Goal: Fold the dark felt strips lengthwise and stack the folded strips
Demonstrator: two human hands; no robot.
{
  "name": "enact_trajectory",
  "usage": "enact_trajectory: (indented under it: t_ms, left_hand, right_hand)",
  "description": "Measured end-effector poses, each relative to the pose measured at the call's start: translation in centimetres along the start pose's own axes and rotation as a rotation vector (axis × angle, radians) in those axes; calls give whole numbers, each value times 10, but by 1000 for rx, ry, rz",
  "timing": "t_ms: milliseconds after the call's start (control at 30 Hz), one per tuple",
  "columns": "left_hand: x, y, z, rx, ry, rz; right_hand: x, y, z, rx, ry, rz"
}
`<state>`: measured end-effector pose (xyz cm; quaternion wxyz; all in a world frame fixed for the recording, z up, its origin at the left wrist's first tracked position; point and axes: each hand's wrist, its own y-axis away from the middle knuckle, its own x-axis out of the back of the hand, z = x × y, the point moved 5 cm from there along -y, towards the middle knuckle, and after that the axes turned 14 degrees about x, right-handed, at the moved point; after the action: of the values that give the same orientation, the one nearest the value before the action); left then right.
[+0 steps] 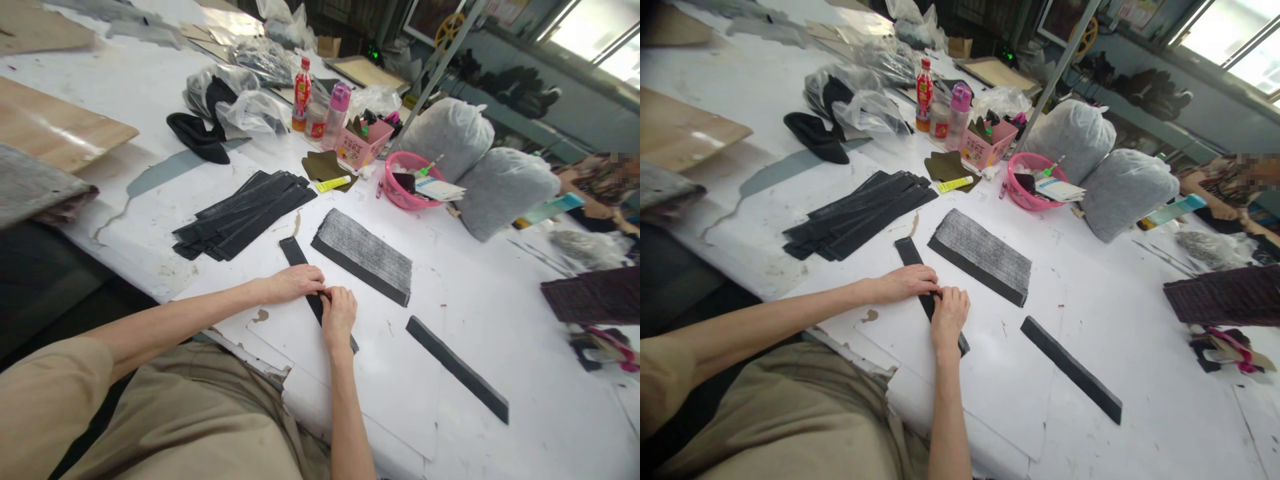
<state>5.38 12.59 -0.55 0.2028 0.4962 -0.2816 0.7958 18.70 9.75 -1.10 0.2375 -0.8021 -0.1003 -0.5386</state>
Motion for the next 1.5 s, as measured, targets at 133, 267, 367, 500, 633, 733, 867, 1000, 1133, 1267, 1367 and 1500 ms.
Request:
enact_trajectory:
  t_ms: [133, 267, 367, 500, 633, 733, 867, 1000, 1133, 1267, 1367, 1500]
  left_hand:
    - [-4, 2, 3, 80, 15, -6]
    - [-3, 4, 6, 88, -21, -23]
    - [-3, 2, 8, 84, -41, -43]
    - [-9, 0, 14, 54, 15, -70]
    - [-13, 2, 16, 94, 47, -36]
    - [-12, 5, 18, 115, 36, -37]
    - [-10, 6, 22, 94, 11, -39]
    - [-11, 5, 19, 67, 26, -30]
    - [-12, 2, 11, 54, 62, -11]
    - [-12, 2, 10, 68, 76, -17]
    - [-10, 3, 13, 83, 66, -5]
    - [-9, 5, 17, 69, 64, -4]
  right_hand:
    - [3, 6, 1, 7, -27, 15]
    - [7, 15, 4, 5, -54, 10]
    - [8, 17, 4, 5, -38, -18]
    - [8, 14, 2, 1, 1, -48]
    - [9, 18, 3, 16, -17, -33]
    - [11, 26, 6, 22, -54, -14]
    - [12, 31, 7, 15, -42, -15]
    - [9, 23, 6, 8, -12, -16]
    - [5, 9, 7, 2, -7, -25]
    - [7, 11, 7, 10, -26, -26]
    - [12, 20, 8, 11, -42, -20]
    - [14, 24, 8, 3, -15, -33]
